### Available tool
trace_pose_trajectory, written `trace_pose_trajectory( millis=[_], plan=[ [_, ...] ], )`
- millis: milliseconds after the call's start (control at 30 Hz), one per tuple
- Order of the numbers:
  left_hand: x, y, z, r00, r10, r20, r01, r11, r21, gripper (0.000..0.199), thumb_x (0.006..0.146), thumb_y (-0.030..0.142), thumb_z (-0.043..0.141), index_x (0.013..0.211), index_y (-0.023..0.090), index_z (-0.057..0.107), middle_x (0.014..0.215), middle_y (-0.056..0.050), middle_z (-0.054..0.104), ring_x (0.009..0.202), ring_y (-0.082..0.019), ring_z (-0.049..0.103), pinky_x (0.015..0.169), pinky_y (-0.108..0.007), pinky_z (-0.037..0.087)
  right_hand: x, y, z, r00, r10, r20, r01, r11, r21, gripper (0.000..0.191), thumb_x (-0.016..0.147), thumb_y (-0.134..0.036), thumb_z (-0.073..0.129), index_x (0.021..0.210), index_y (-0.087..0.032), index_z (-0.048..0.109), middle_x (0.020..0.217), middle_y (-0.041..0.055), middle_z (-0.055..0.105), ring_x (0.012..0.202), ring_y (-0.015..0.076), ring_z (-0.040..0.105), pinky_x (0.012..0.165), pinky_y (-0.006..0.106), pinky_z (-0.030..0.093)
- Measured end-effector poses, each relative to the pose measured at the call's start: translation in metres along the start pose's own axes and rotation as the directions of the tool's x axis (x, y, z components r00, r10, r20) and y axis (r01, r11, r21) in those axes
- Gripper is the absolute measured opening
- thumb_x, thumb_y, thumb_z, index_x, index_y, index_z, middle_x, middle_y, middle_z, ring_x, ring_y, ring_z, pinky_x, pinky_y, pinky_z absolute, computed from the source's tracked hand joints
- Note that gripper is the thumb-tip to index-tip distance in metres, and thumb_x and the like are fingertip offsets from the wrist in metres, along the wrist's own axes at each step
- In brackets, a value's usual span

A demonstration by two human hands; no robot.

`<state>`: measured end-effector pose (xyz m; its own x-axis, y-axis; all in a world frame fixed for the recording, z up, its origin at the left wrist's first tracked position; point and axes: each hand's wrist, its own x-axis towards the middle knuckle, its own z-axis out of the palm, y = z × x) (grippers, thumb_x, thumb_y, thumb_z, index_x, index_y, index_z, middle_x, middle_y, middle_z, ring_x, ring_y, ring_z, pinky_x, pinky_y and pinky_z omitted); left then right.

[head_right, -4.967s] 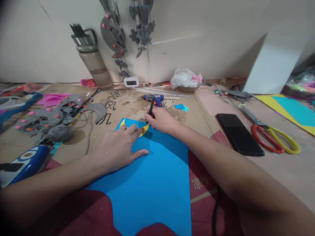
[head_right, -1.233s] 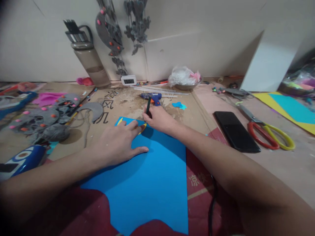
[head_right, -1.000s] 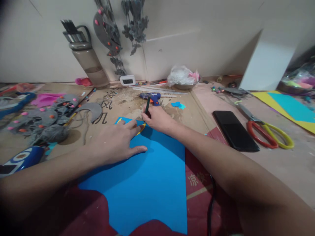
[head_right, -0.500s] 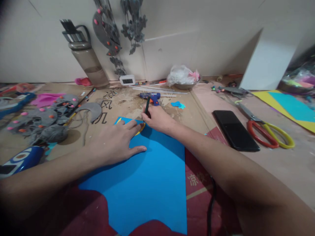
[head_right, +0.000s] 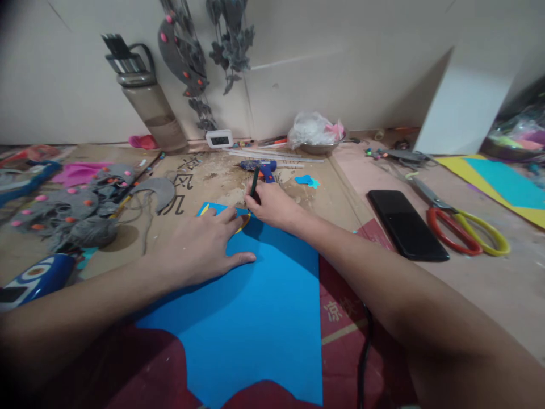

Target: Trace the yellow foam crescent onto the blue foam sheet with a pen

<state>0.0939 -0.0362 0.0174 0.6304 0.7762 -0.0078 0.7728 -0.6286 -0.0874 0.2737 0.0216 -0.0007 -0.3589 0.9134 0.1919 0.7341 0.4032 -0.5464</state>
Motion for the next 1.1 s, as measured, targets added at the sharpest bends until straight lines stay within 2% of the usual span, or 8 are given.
trace_pose_trajectory(
  millis=[1100],
  plan=[
    [-0.0012,0.0000,0.0026,1.000,0.000,-0.015,0.000,1.000,-0.010,0.078,0.089,0.075,0.044,0.137,0.016,0.057,0.126,-0.013,0.063,0.097,-0.034,0.064,0.076,-0.043,0.050,-0.0002,0.0013,-0.0003,0.999,0.032,-0.004,-0.032,0.999,0.015,0.014,0.093,-0.022,0.047,0.083,-0.018,0.056,0.062,0.0010,0.061,0.060,0.0148,0.055,0.061,0.027,0.038]
  ],
)
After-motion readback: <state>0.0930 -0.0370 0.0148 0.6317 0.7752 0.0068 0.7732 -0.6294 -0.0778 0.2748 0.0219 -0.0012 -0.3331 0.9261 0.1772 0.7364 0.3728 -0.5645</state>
